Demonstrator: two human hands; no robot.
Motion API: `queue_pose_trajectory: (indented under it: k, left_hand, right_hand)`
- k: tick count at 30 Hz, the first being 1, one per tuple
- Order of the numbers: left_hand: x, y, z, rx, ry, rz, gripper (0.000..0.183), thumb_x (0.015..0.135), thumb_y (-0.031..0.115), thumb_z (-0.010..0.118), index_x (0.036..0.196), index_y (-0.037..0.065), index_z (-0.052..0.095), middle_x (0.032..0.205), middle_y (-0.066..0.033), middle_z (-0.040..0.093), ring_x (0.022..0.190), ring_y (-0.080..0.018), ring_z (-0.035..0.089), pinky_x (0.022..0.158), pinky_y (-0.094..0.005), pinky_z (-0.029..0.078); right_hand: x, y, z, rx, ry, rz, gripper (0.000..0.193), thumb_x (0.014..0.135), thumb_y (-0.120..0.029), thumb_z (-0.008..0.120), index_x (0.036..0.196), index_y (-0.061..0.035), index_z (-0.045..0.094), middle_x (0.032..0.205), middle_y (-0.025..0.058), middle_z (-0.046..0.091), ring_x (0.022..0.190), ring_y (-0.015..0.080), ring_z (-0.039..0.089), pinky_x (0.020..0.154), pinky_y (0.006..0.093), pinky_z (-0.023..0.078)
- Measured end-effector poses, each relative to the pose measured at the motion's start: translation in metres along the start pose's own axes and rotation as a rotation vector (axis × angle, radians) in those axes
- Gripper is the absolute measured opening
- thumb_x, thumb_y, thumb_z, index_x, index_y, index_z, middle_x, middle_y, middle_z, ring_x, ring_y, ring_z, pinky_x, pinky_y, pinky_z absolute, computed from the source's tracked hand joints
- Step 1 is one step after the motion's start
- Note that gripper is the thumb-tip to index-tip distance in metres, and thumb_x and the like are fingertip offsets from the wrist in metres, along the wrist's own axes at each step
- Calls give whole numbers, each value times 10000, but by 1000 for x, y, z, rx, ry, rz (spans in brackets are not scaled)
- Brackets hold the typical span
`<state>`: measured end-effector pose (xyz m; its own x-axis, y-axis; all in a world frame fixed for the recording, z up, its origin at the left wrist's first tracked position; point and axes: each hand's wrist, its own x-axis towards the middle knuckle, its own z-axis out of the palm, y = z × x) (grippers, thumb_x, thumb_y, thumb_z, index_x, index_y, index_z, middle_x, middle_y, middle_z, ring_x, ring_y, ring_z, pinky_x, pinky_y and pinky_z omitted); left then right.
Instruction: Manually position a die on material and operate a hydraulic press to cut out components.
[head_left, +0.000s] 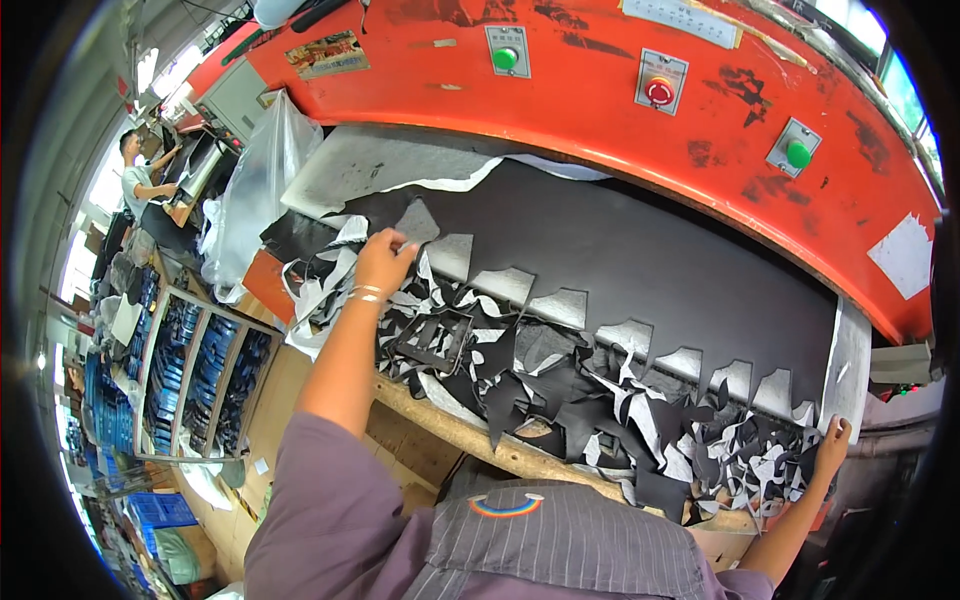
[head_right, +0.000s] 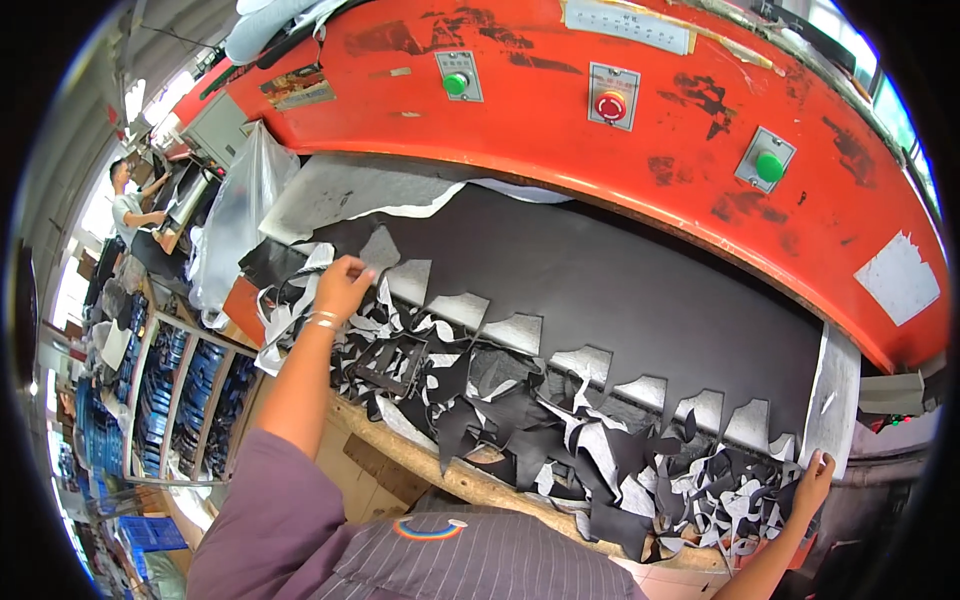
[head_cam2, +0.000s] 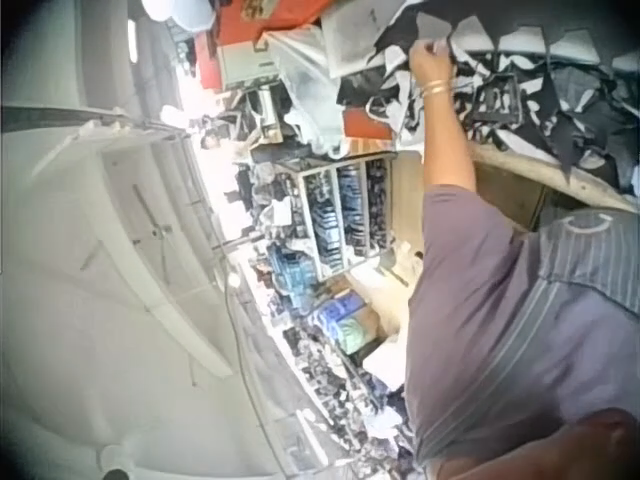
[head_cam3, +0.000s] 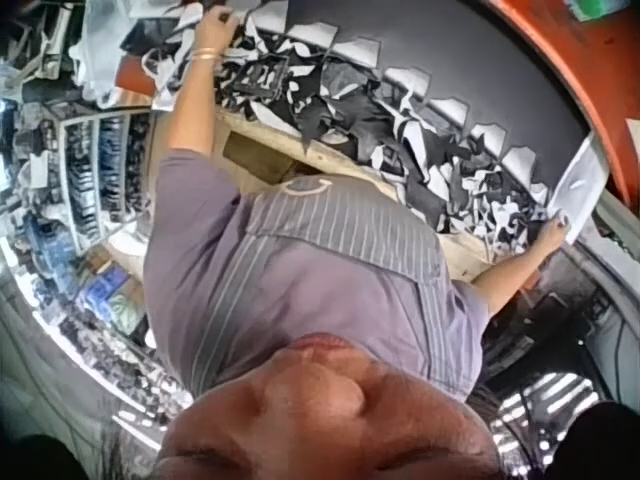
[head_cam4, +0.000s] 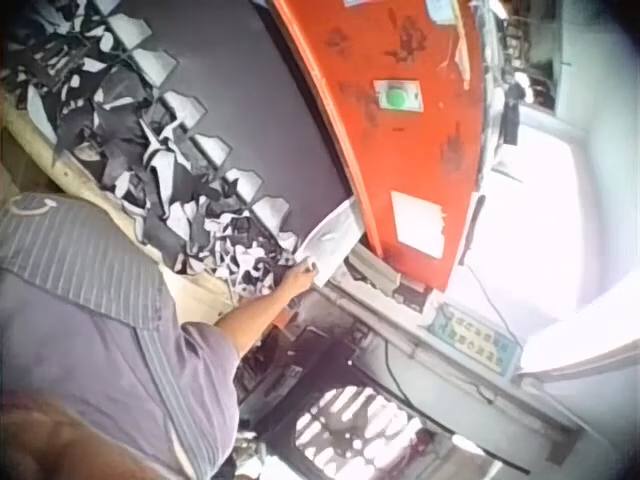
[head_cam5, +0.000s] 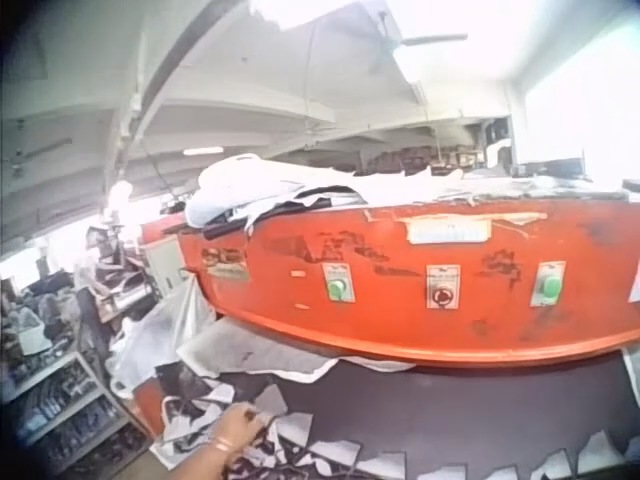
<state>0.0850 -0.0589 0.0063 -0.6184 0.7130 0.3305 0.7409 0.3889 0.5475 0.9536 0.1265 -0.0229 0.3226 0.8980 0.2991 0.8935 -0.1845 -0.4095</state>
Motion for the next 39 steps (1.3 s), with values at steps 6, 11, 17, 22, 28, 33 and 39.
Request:
queue_pose_trajectory:
  k: [6, 11, 17, 22, 28, 33, 39]
  left_hand:
    - [-22, -4, -35, -99, 0, -124, 231, 787, 238, 724, 864, 28, 664, 811, -121, 683, 737, -218, 657, 694, -324, 514]
    - [-8, 3, -40, -115, -55, -64, 226, 800, 248, 704, 866, 33, 678, 809, -116, 694, 733, -212, 660, 693, -321, 511]
    - [21, 5, -23, -260, -106, -16, 205, 803, 213, 707, 865, 22, 662, 818, -116, 668, 718, -205, 635, 683, -317, 507]
    - [47, 9, 3, -305, -160, 130, 164, 812, 160, 644, 891, 18, 665, 882, -153, 658, 802, -303, 634, 744, -368, 503]
    - [59, -15, 45, -241, -134, 443, 199, 825, 130, 607, 991, 50, 685, 1057, -109, 663, 1031, -312, 582, 910, -418, 451]
    - [40, -23, 53, -165, -48, 539, 262, 843, 158, 598, 1078, 81, 683, 1206, -65, 629, 1177, -300, 518, 1007, -446, 388]
    - [44, -34, 51, -306, -134, 470, 288, 857, 180, 591, 1107, 58, 666, 1219, -108, 619, 1222, -312, 497, 1055, -451, 351]
  right_hand:
    - [22, -89, 5, 189, 24, -214, 399, 953, -296, 557, 1213, 6, 541, 1068, 188, 634, 990, 266, 612, 863, 346, 466]
    - [-40, -290, 31, 513, -233, -564, 257, 900, -168, 623, 1096, -2, 615, 1012, 146, 657, 948, 217, 633, 838, 323, 488]
    - [-180, -473, 36, 551, -602, -1281, 228, 814, -176, 691, 984, -31, 647, 916, 151, 651, 874, 335, 617, 779, 410, 498]
    - [-266, -561, 75, 513, -797, -1590, 275, 816, -118, 607, 1081, -45, 616, 990, 113, 648, 903, 310, 624, 787, 410, 494]
    - [-325, -619, 131, 187, -838, -1706, 339, 801, -101, 522, 1125, -44, 604, 1067, 85, 624, 986, 247, 605, 814, 351, 476]
    - [-328, -630, 140, 190, -909, -1674, 297, 720, -79, 604, 1016, -64, 623, 965, 72, 622, 925, 254, 606, 795, 362, 492]
    - [-301, -627, 117, 135, -986, -1505, 320, 684, -67, 658, 1003, -58, 633, 953, 105, 627, 885, 282, 625, 734, 371, 526]
